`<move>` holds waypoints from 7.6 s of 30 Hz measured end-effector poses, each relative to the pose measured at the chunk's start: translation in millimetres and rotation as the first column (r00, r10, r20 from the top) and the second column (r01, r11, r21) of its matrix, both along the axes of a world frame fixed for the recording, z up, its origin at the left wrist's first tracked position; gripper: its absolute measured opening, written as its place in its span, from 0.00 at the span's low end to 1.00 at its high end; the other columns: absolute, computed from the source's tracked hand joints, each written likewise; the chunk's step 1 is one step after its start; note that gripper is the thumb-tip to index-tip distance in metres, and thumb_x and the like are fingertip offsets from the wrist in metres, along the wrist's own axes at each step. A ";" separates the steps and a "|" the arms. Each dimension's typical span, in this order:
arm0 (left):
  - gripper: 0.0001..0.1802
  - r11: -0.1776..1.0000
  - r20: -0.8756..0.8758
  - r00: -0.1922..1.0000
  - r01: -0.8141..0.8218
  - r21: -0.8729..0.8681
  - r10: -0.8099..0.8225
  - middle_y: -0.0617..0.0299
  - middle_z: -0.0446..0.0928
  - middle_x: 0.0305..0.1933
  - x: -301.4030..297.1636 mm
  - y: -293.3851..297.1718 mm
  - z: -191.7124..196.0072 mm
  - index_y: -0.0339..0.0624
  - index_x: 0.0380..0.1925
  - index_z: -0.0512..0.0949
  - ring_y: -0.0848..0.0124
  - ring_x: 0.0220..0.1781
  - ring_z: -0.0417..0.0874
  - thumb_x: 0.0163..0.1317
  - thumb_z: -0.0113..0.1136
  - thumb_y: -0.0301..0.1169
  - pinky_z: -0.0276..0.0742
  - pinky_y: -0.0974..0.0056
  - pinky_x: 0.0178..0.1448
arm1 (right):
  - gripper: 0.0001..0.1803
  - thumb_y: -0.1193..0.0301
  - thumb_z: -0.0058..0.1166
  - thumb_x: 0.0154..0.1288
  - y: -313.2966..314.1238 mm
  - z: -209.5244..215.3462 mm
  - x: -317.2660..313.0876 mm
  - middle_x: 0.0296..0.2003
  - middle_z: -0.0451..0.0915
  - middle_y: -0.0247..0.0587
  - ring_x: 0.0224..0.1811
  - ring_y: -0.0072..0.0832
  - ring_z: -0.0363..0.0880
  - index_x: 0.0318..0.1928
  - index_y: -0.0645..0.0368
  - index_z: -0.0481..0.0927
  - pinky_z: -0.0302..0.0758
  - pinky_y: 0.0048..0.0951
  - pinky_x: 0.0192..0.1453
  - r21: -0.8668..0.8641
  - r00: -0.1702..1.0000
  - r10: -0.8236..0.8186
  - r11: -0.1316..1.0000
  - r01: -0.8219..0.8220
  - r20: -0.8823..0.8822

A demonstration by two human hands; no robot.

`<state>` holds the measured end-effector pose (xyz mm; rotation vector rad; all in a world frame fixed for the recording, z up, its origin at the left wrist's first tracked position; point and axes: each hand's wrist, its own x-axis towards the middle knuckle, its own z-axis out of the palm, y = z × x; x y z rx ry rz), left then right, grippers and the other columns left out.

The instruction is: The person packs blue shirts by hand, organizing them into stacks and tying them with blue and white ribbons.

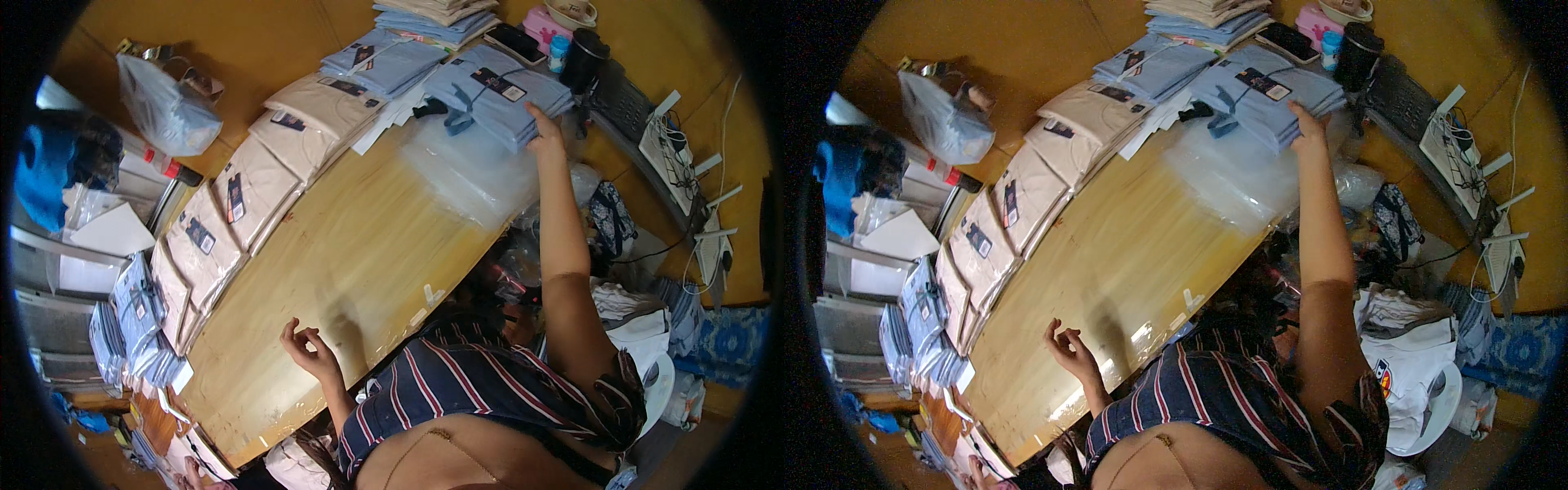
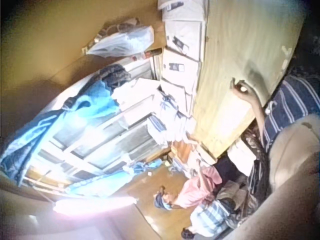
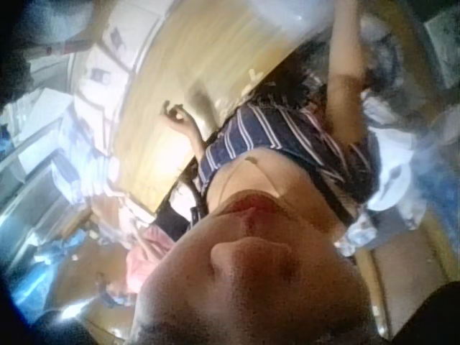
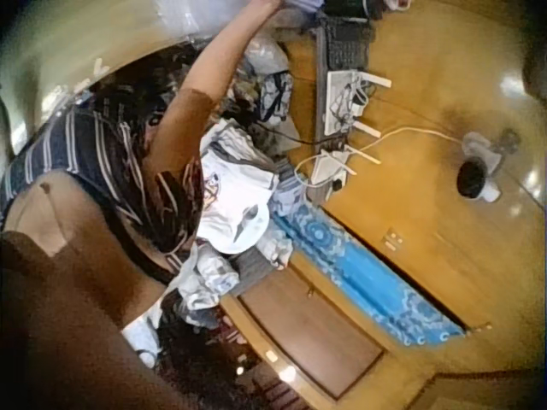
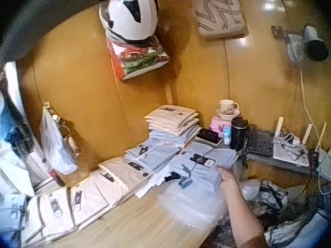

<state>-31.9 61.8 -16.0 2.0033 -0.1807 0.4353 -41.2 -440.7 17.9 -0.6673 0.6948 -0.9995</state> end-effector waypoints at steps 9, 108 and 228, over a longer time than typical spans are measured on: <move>0.14 0.997 -0.049 0.998 0.037 -0.063 -0.040 0.57 0.66 0.39 -39.1 62.7 -14.4 0.35 0.41 0.65 0.76 0.25 0.69 0.52 0.45 0.20 0.66 0.73 0.30 | 0.38 0.66 0.64 0.37 -23.1 23.2 20.6 0.54 0.60 0.41 0.56 0.41 0.56 0.52 0.57 0.61 0.47 0.54 0.56 0.542 0.985 0.104 0.840 -0.013 -0.137; 0.15 0.985 -0.301 0.940 -0.173 -0.024 0.158 0.59 0.62 0.27 -17.3 101.2 -21.5 0.44 0.39 0.75 0.71 0.28 0.64 0.48 0.54 0.23 0.65 0.70 0.30 | 0.28 0.67 0.57 0.47 362.4 -21.7 50.5 0.38 0.72 0.46 0.40 0.29 0.70 0.46 0.69 0.65 0.65 0.25 0.45 -0.105 0.200 0.725 0.175 -0.979 -0.659; 0.21 0.585 -0.511 0.720 -0.179 -0.791 -0.470 0.58 0.69 0.45 8.5 102.5 3.2 0.35 0.50 0.60 0.74 0.44 0.71 0.60 0.38 0.37 0.68 0.70 0.47 | 0.18 0.74 0.48 0.54 319.4 -70.1 24.5 0.40 0.72 0.38 0.41 0.21 0.69 0.46 0.66 0.67 0.65 0.24 0.46 -0.123 0.119 0.814 0.059 -0.991 -0.568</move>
